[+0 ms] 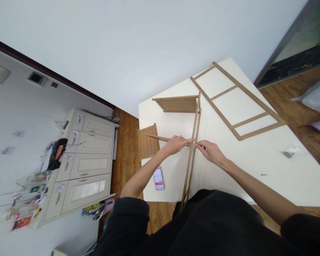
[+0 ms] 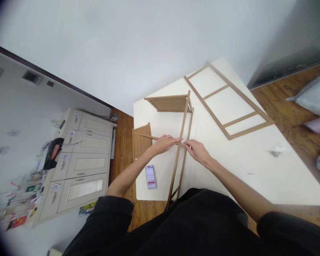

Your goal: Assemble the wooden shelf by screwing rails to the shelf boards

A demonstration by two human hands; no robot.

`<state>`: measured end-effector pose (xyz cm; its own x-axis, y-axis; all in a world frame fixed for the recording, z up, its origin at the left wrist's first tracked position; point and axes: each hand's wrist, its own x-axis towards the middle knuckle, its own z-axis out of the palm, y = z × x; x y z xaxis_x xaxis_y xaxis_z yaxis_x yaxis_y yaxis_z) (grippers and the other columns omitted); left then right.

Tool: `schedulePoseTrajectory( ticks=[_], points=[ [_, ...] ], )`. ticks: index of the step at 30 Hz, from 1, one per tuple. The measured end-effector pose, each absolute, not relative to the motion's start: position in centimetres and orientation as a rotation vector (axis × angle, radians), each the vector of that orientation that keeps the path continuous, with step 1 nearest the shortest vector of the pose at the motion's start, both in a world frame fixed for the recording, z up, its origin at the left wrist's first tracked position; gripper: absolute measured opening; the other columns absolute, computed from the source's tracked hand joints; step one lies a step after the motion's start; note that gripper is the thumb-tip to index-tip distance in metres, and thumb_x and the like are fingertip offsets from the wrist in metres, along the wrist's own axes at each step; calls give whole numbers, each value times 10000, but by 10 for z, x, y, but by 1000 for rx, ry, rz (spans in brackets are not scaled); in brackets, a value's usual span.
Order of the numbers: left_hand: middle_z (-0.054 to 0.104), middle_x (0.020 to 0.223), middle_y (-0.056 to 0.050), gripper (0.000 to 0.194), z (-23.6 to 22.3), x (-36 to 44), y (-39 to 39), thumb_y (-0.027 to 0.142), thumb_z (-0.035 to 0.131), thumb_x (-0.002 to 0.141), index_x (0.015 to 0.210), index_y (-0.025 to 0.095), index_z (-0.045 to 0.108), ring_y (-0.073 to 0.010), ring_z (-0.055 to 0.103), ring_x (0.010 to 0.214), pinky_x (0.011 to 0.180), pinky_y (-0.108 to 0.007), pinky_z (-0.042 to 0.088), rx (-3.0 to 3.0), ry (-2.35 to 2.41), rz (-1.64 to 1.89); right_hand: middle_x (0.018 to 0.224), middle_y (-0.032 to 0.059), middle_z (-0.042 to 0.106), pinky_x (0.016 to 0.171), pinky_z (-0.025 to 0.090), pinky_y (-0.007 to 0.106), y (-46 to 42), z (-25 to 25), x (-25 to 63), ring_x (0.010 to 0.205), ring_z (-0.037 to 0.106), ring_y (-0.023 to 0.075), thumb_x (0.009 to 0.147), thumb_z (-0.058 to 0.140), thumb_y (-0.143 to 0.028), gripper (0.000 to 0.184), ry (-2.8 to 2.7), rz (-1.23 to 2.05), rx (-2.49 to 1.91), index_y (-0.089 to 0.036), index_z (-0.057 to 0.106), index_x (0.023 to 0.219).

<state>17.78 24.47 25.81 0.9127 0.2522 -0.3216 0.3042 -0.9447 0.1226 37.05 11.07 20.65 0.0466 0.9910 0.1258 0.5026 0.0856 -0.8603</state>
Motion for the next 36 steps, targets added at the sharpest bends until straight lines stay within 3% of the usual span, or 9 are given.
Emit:
schedulePoseTrajectory(
  ticks=[6, 11, 17, 20, 28, 33, 36],
  points=[
    [682, 1115, -77, 509, 255, 177, 244, 250, 295, 1056, 1561, 283, 243, -190, 554, 1129, 896, -320, 380, 2920, 424, -468, 715, 26, 707, 655, 492, 322, 120, 210, 378, 634, 610, 175, 901, 543, -509, 339, -1419, 1048, -1491, -216, 697, 828],
    [683, 1118, -80, 506, 254, 178, 245, 262, 315, 1053, 1556, 278, 255, -196, 555, 1131, 891, -319, 379, 2933, 411, -476, 661, 30, 689, 612, 520, 293, 130, 206, 383, 607, 611, 151, 789, 677, -579, 401, -1136, 1483, -1309, -180, 705, 773],
    [683, 1129, -70, 523, 255, 178, 244, 231, 316, 1046, 1558, 298, 236, -191, 567, 1118, 893, -316, 376, 2930, 419, -451, 755, 79, 724, 588, 572, 276, 136, 207, 377, 594, 620, 127, 652, 863, -378, 280, -535, 1900, -1171, -177, 687, 736],
    [681, 1130, -73, 517, 257, 178, 243, 230, 317, 1045, 1553, 296, 250, -189, 567, 1120, 895, -316, 378, 2931, 436, -452, 763, 52, 726, 597, 585, 264, 132, 209, 371, 606, 635, 119, 641, 881, -336, 288, -391, 1843, -1165, -204, 639, 725],
    [689, 1119, -66, 514, 258, 178, 241, 243, 294, 1052, 1559, 295, 238, -193, 570, 1108, 916, -337, 368, 2925, 453, -416, 824, 74, 744, 720, 615, 339, 109, 204, 368, 692, 671, 160, 692, 818, -486, 339, -485, 1511, -1328, -189, 702, 808],
    [689, 1132, -73, 515, 262, 180, 239, 272, 306, 1048, 1559, 281, 238, -205, 574, 1100, 921, -360, 376, 2925, 456, -437, 935, 90, 772, 914, 590, 446, 99, 206, 366, 886, 728, 232, 737, 787, -467, 409, -586, 1450, -1311, -198, 708, 1035],
    [695, 1121, -76, 507, 268, 182, 236, 299, 300, 1046, 1550, 271, 262, -215, 578, 1102, 934, -377, 377, 2911, 458, -432, 925, 75, 777, 952, 567, 478, 97, 202, 363, 921, 731, 241, 782, 742, -481, 464, -721, 1351, -1350, -208, 655, 1148]
  ],
)
